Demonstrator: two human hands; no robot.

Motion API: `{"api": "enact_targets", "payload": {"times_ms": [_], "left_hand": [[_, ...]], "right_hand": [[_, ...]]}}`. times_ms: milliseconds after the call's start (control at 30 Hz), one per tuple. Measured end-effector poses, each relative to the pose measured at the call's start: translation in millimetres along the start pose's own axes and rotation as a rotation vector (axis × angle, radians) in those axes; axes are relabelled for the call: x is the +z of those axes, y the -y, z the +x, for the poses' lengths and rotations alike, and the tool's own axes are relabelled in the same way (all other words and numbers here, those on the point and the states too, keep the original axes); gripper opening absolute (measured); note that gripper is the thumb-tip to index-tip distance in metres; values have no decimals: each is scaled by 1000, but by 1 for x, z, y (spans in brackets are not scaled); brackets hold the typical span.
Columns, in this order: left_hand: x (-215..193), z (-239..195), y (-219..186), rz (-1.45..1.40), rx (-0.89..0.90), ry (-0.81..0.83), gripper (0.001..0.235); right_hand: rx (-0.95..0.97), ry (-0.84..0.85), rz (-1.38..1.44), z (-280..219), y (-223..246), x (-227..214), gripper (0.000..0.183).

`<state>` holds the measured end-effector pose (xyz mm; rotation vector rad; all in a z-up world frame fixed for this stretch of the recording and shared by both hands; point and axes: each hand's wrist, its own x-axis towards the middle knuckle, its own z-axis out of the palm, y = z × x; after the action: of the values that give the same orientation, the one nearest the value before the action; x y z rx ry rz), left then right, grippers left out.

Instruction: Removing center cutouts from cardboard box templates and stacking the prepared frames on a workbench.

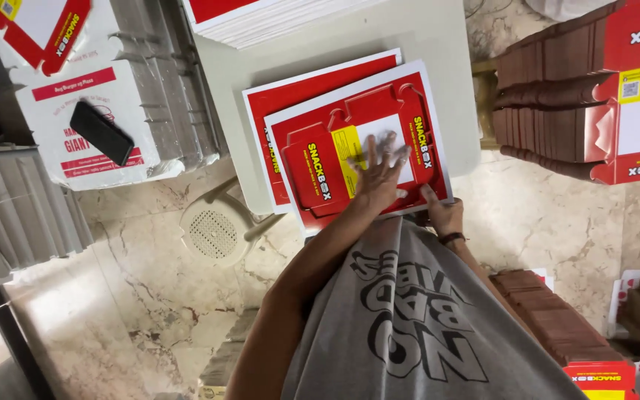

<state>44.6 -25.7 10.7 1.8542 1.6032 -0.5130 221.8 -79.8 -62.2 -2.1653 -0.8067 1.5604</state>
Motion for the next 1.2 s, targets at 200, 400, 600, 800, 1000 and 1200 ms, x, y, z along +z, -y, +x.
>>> {"api": "enact_targets", "payload": {"times_ms": [200,400,600,800,1000,1200], "left_hand": [[37,35,11,60,-55,-24,106],[22,37,5,42,-88,-39,106],[-1,9,10,27,-31,27,97],[3,10,59,-18,139,11,71],[30,-10,94,-111,70,53,112],[26,-16,80,-79,12,27,119]], "right_hand": [[17,-16,-486,-34,63,8,53],[-183,13,-458,-2,30,0,43],[-657,100,-165,-63,41,6,37],[-28,120,137,-29,29,-9,74],[238,408,267,-29,-25,50,69],[-139,-83,-255,-54,-23,97,80]]}}
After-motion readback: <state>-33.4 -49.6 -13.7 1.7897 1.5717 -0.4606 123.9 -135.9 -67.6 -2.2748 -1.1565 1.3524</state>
